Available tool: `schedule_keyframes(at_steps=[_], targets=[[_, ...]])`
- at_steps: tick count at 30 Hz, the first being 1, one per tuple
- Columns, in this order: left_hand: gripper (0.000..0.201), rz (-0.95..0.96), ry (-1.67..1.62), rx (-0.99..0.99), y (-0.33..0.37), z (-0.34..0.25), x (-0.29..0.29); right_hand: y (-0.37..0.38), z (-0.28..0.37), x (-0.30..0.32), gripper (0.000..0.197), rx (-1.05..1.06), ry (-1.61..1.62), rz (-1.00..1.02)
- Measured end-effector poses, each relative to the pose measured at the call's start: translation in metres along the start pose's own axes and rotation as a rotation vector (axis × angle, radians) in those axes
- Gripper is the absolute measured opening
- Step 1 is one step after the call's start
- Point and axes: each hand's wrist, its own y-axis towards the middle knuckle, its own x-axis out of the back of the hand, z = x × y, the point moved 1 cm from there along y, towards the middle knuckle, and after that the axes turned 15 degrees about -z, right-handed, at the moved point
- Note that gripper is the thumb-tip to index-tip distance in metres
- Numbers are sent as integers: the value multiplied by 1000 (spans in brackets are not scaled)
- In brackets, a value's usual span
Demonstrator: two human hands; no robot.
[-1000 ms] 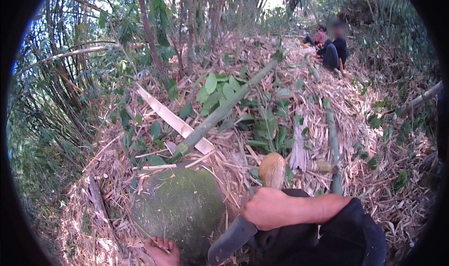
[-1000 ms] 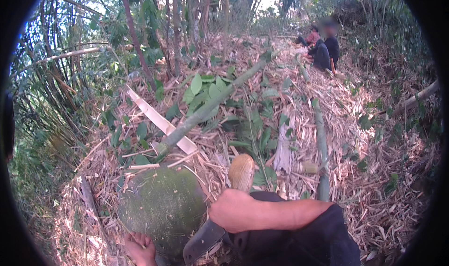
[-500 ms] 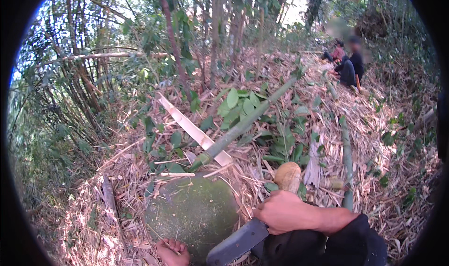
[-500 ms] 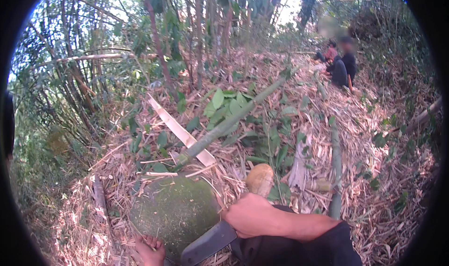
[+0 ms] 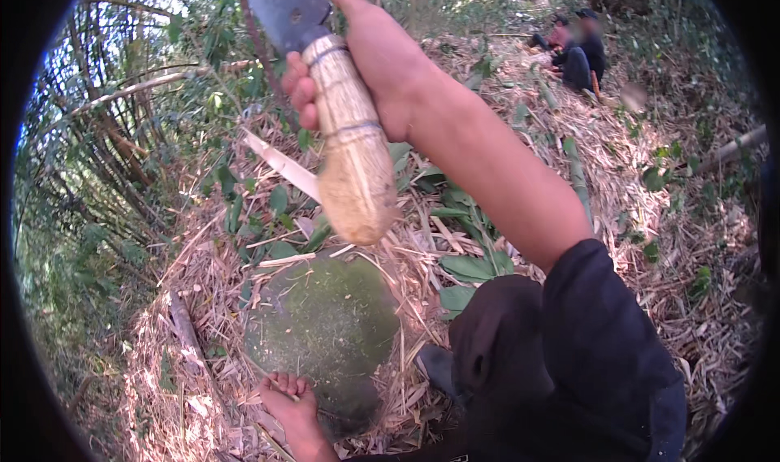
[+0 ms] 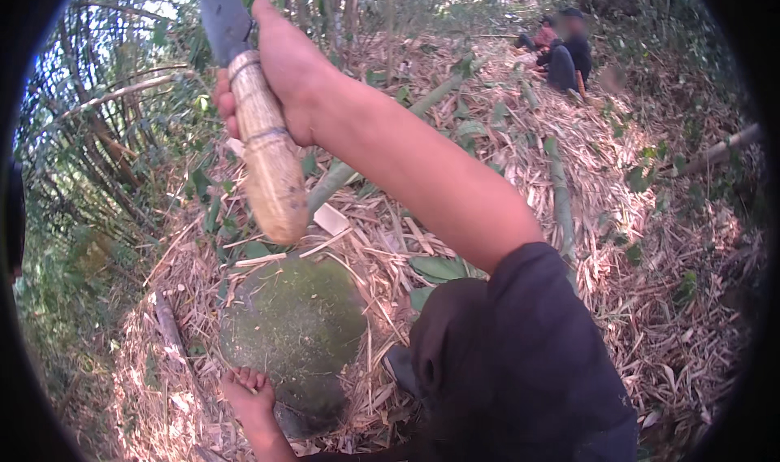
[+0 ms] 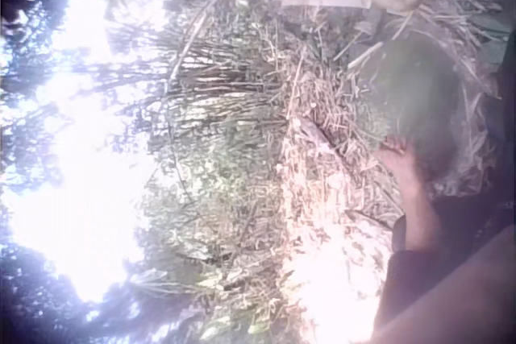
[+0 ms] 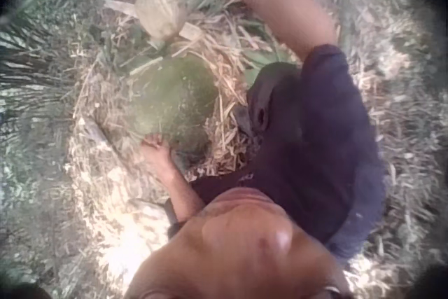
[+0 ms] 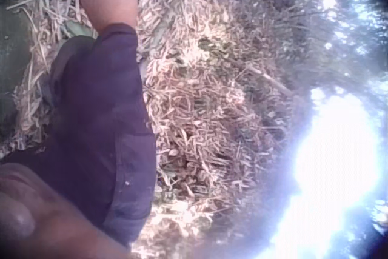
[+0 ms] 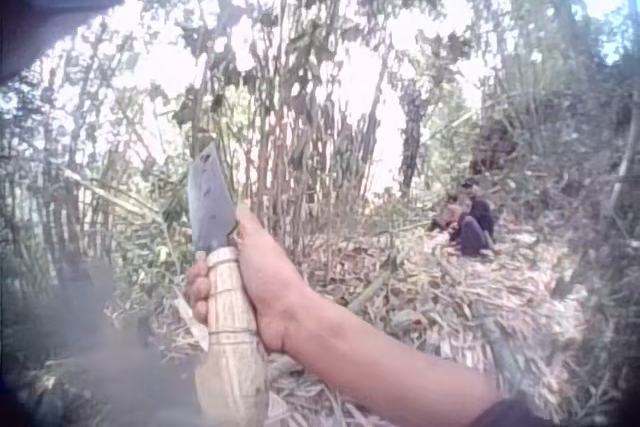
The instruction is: The person uses a large machete to split a piece of bamboo into thin strips. They hold the bamboo against a large rock and repeatedly strike it with the machete to separate the layers into fine slivers.
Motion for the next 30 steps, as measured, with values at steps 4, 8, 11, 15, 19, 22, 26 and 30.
schedule_keyframes(at_steps=[4,8,11,15,19,22,26,30], targets=[[20,6,28,15,-3,-6,7,-3,9,13,65,-167,242,46],[17,12,25,-6,1,-12,11,-36,-17,21,67,-323,297,2],[15,-26,21,-47,1,-24,10,-79,-59,27,70,-404,165,-33],[16,32,42,10,13,-6,11,-131,-113,59,71,-809,198,0],[16,6,75,-11,11,-2,13,-138,-160,65,67,-1062,273,-93],[16,-10,84,-11,4,3,12,-133,-177,71,67,-1106,273,-160],[17,-27,66,-20,3,4,11,-133,-180,71,66,-1111,272,-197],[17,-44,75,-36,3,5,12,-137,-168,67,65,-1116,309,-168]])
